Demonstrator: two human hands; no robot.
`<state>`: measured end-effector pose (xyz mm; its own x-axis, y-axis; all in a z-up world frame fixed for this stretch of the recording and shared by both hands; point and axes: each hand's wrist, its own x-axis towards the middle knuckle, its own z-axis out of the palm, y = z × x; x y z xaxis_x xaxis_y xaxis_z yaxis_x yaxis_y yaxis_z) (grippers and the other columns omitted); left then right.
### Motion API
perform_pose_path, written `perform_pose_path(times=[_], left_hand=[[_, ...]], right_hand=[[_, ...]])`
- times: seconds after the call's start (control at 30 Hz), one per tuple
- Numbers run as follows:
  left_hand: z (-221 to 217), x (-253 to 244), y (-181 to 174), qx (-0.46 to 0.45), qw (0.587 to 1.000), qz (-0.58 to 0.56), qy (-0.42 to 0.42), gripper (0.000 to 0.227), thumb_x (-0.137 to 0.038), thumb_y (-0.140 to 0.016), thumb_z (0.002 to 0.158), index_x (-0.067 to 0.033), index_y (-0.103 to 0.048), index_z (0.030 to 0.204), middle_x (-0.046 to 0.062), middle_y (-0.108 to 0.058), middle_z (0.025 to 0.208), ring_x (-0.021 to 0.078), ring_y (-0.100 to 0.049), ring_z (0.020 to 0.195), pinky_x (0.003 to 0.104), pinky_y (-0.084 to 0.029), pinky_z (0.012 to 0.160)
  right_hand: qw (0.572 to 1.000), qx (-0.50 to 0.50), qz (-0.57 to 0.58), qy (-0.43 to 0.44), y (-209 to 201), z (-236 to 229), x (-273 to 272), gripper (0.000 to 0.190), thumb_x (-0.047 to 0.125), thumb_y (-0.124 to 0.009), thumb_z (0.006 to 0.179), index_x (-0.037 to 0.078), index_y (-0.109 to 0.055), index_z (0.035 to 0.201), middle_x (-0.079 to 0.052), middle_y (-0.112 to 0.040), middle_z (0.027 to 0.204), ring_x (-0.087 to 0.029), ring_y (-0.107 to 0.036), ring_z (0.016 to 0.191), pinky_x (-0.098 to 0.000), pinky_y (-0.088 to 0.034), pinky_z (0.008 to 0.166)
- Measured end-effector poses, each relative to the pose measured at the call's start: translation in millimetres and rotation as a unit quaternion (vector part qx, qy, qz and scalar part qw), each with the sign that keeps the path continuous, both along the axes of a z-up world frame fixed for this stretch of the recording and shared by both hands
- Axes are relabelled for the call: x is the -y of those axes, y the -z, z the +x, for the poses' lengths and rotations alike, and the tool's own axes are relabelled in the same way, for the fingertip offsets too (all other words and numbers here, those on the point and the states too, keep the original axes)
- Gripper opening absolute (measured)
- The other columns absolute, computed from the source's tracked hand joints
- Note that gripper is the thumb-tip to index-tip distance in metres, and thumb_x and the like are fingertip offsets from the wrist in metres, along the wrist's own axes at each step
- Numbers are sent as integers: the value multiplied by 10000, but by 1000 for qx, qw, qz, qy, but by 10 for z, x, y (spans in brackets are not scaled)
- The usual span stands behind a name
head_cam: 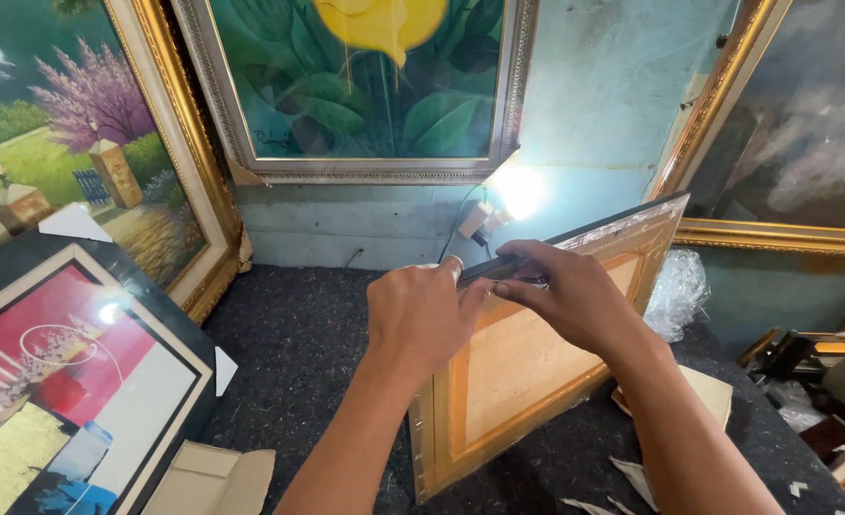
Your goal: Unwrapping a framed artwork by cutting the protective plastic film with a utility knife and preparing the backing hardware.
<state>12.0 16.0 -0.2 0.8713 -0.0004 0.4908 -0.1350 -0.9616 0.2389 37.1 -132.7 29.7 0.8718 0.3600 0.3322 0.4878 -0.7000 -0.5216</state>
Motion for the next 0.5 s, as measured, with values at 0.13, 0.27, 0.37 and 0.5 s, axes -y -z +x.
perform_pose_path(times=[0.13,0.27,0.37,0.5], left_hand=[[-45,-26,-34,16,1000,12,5,447,-431,-463,843,-77,-618,1067,146,-654,759,303,-653,645,257,-489,441],[-161,-26,-138,-10,999,11,35,496,-447,-485,813,-39,-604,1069,183,-651,816,352,-643,732,313,-506,463],[-171,-48,-145,-31,998,17,44,512,-427,-578,763,-42,-577,1101,176,-646,861,352,-636,783,352,-528,515],[-163,-76,-121,-27,998,33,35,466,-321,-639,742,-65,-553,1122,139,-641,871,316,-635,797,378,-542,569]], right_hand=[[1000,-5,27,-3,84,20,12,460,257,-630,766,116,-536,1195,-181,-661,933,-358,-621,915,-468,-479,747],[959,-142,235,-74,295,82,76,489,197,-535,818,136,-426,1291,-156,-583,834,-253,-530,760,-368,-453,676],[863,-252,421,-123,378,33,54,496,195,-449,845,142,-306,1317,-40,-394,755,-113,-351,614,-251,-341,542],[820,-282,494,-61,512,52,36,494,134,-509,781,65,-329,1236,5,-256,714,-71,-216,546,-196,-211,391]])
